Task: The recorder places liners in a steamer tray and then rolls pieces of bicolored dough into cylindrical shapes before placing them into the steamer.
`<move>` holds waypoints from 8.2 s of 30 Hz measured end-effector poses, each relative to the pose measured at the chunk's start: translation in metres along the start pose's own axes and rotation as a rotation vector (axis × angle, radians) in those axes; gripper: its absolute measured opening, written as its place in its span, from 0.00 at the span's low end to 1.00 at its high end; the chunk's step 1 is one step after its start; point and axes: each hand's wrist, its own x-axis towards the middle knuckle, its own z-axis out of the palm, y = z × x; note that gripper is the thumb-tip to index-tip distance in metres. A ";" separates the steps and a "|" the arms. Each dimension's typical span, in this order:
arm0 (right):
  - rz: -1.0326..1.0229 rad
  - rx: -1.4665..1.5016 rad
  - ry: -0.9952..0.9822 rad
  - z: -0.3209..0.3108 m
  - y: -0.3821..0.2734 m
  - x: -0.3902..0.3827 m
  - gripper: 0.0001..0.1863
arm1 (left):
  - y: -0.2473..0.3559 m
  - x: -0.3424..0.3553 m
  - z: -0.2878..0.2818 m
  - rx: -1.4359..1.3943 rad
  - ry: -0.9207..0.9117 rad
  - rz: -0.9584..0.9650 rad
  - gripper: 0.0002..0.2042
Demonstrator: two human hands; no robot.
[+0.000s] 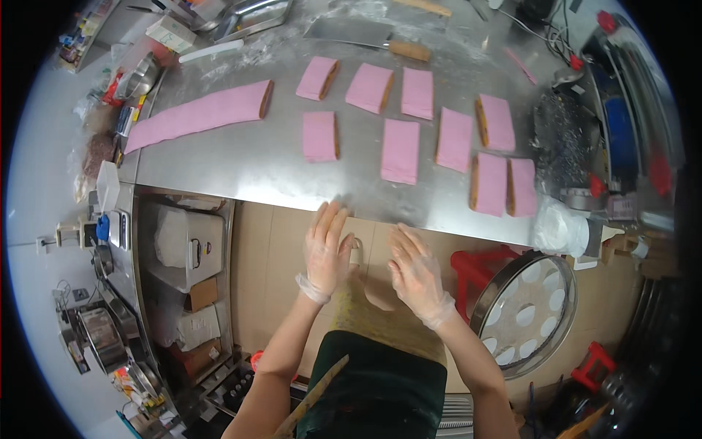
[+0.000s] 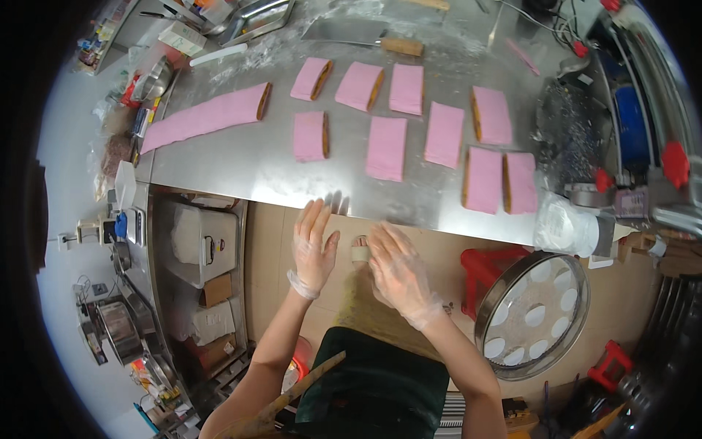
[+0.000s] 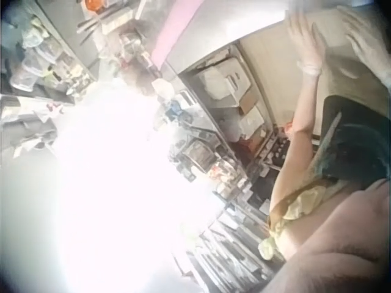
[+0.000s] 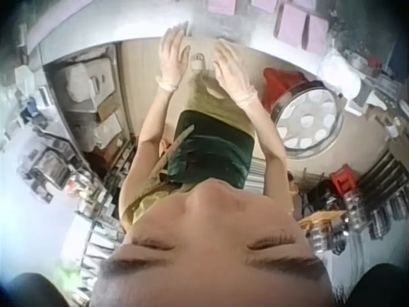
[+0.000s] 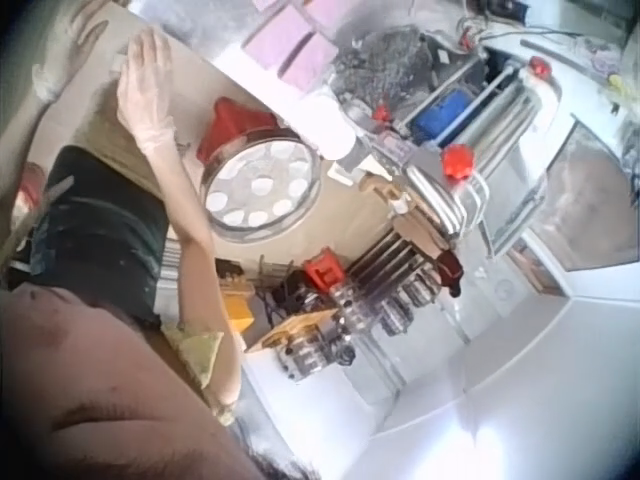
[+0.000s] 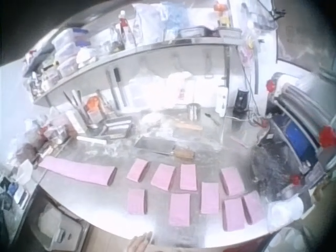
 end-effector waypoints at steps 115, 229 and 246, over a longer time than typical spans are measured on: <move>0.113 -0.060 -0.309 0.057 0.047 0.233 0.16 | -0.141 0.185 -0.020 -0.398 -0.371 0.107 0.22; -0.107 -0.603 -0.349 0.099 0.005 0.199 0.48 | -0.101 0.047 -0.051 -1.129 0.128 -0.573 0.51; 0.301 0.108 -0.039 0.112 -0.024 0.155 0.43 | -0.089 0.069 -0.017 -0.975 0.068 -0.443 0.53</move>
